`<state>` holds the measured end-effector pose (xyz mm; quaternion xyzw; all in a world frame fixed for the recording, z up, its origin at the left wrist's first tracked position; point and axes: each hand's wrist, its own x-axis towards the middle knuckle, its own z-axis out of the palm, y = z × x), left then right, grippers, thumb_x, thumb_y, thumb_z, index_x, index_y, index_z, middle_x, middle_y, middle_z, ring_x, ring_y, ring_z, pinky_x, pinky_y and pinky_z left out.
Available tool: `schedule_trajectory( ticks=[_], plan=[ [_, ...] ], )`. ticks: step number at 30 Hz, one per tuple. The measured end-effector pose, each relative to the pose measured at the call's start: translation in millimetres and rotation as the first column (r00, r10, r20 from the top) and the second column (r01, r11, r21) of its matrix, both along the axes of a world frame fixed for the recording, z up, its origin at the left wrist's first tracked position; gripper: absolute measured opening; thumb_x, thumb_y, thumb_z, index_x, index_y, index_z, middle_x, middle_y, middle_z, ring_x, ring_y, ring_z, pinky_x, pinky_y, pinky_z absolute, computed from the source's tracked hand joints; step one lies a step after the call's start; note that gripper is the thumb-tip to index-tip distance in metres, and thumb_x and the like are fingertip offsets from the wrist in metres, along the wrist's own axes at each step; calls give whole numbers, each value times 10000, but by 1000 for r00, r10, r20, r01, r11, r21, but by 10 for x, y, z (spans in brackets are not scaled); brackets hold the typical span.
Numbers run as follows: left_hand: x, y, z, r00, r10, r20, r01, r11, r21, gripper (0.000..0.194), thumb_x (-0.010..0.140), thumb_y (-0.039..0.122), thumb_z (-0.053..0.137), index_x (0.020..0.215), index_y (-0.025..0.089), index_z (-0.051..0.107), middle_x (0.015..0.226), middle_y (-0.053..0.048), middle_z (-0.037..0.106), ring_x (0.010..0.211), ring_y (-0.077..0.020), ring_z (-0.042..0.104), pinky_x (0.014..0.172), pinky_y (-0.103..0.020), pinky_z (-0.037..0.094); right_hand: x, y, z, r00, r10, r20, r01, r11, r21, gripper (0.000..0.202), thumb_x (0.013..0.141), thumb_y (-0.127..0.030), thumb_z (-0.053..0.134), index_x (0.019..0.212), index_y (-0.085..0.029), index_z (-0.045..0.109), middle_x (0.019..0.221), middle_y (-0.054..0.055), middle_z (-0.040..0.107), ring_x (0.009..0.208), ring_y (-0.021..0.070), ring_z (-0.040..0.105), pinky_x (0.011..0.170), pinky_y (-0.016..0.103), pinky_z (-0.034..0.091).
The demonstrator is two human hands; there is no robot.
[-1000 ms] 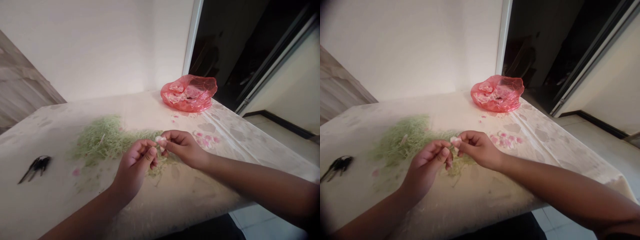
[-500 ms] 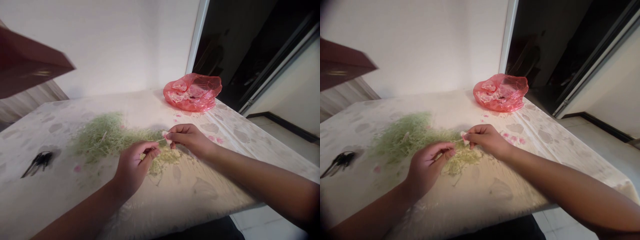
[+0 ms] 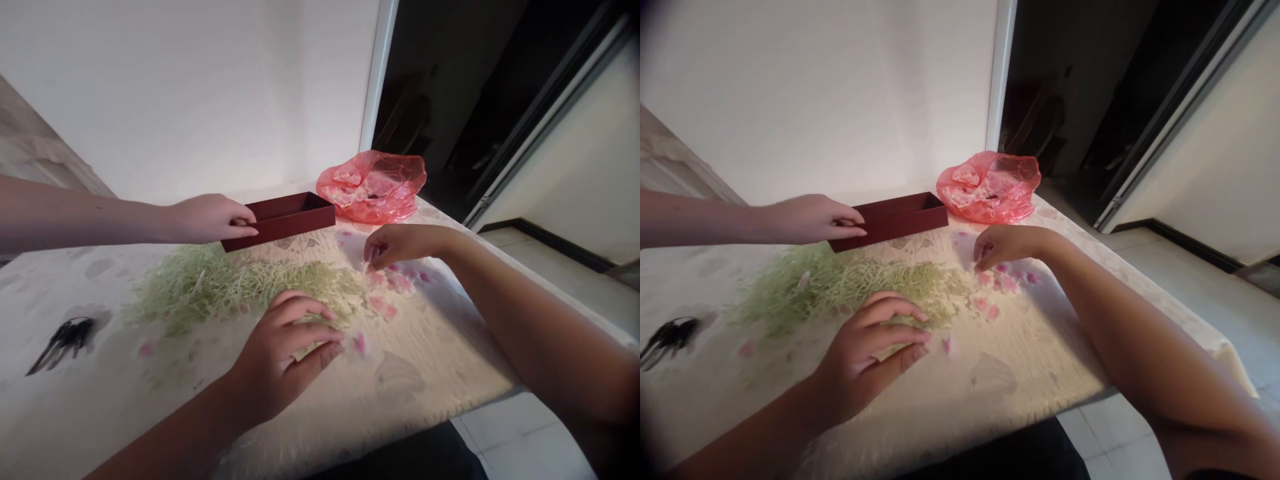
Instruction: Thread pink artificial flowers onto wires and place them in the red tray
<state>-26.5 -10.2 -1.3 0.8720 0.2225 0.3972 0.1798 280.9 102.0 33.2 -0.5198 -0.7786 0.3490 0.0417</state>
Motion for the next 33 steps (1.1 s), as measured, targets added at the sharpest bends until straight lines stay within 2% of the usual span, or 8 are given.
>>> schedule_trajectory(
  ticks=[3,8,14,17,23,26,29,33],
  plan=[
    [14,-33,-5,990,-10,-142,9,1000,-9,90,878,198,710,927,231,778,1080,-79,674,1076,-247,568,959,-414,469,-6,-3,3,991,57,118,-56,998,-11,383,709,-413,774,1003,-174,727,874,51,722,763,208,636,643,278,454],
    [19,-33,-48,946,-16,-324,4,999,-37,133,865,193,682,968,233,756,1173,-85,634,1163,-279,513,1001,-446,440,-113,-35,-32,980,126,152,-126,992,-11,194,739,-326,702,854,-172,734,800,51,725,744,211,650,643,283,453],
    [-3,-18,-24,968,-11,-249,5,1000,-25,252,825,114,631,1030,224,729,1131,-89,624,1129,-266,520,1001,-435,437,-97,-61,2,991,32,128,-43,995,91,193,759,-337,682,868,-180,704,810,49,709,691,189,628,639,290,456],
    [-9,-20,-16,977,-4,-214,0,1000,-21,294,822,94,614,1054,233,728,1099,-84,621,1107,-260,526,990,-431,442,-60,-55,11,996,18,86,-29,991,130,245,756,-355,702,932,-185,702,923,60,718,780,206,647,693,299,475],
    [-10,-13,-28,981,25,-191,-25,1000,1,229,816,78,618,987,185,726,1038,-90,647,1054,-252,562,956,-409,473,-81,-33,-56,988,21,155,-45,987,152,399,728,-353,746,1085,-191,680,1068,90,687,943,254,639,766,321,481],
    [-5,-1,-34,981,35,-190,-34,999,12,223,825,77,616,988,180,729,1017,-89,658,1032,-247,579,939,-407,483,-114,-40,-73,986,27,163,-49,990,133,426,736,-252,703,1155,-190,655,1021,82,682,846,225,629,690,304,468],
    [0,14,-39,982,41,-184,-38,999,16,209,837,74,611,980,175,725,998,-87,664,1020,-243,587,931,-406,486,-117,-46,-65,987,53,152,-75,988,138,340,763,-189,637,1099,-189,685,941,68,680,777,200,606,643,288,439],
    [-2,28,-48,986,44,-158,-43,999,9,191,857,76,607,975,175,718,989,-85,670,1001,-235,588,919,-405,489,-106,-43,-64,996,91,2,-91,987,136,168,846,-301,631,940,-174,688,814,35,647,695,161,556,628,276,418]
  ],
)
